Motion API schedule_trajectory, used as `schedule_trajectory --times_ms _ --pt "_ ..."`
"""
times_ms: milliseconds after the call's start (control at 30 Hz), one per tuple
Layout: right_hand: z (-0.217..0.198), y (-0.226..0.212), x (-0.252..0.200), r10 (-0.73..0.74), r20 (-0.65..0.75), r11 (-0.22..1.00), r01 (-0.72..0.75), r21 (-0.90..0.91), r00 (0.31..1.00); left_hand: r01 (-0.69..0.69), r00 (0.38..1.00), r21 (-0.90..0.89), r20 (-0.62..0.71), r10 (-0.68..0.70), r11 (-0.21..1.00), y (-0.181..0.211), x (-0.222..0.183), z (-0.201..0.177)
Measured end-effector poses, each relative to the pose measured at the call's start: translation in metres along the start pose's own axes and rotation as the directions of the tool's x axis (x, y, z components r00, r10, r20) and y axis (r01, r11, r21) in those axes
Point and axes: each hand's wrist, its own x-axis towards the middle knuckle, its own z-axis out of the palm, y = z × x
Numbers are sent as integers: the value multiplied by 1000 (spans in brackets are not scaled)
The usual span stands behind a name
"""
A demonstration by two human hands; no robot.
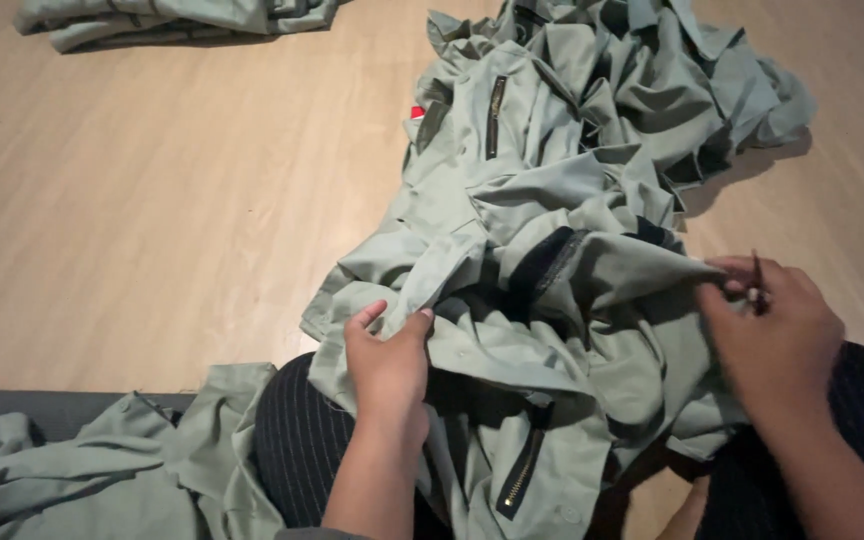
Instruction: Using thread snips to cut off loose threads from a finished garment as part of quality control.
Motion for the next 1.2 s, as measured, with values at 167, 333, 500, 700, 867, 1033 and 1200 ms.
schedule_trajectory --times_ms 167,333,500,700,867,1033,1200 --pt "-15 2 -9 46 -17 997 -45 63 999 -3 1000 30 -9 3 1000 2 2 -6" --pt "-35 -12 -1 281 70 931 -290 224 957 -155 982 -231 70 175 961 -2 5 -9" --pt "-38 -48 10 435 410 859 -506 77 801 -177 972 -350 87 220 920 -6 2 -16" --pt "13 -51 -16 339 810 932 -286 -221 479 -30 993 39 116 26 999 -4 -38 -9" --pt "6 -47 -15 276 855 941 -303 -148 440 -32 995 -27 94 35 999 -5 -33 -6" --pt "-15 -54 -6 258 919 934 -320 -158 299 -46 998 -174 31 52 984 5 -27 -12" --pt "-21 -63 2 296 884 899 -418 -130 362 -103 989 -195 81 121 975 4 -14 -20"
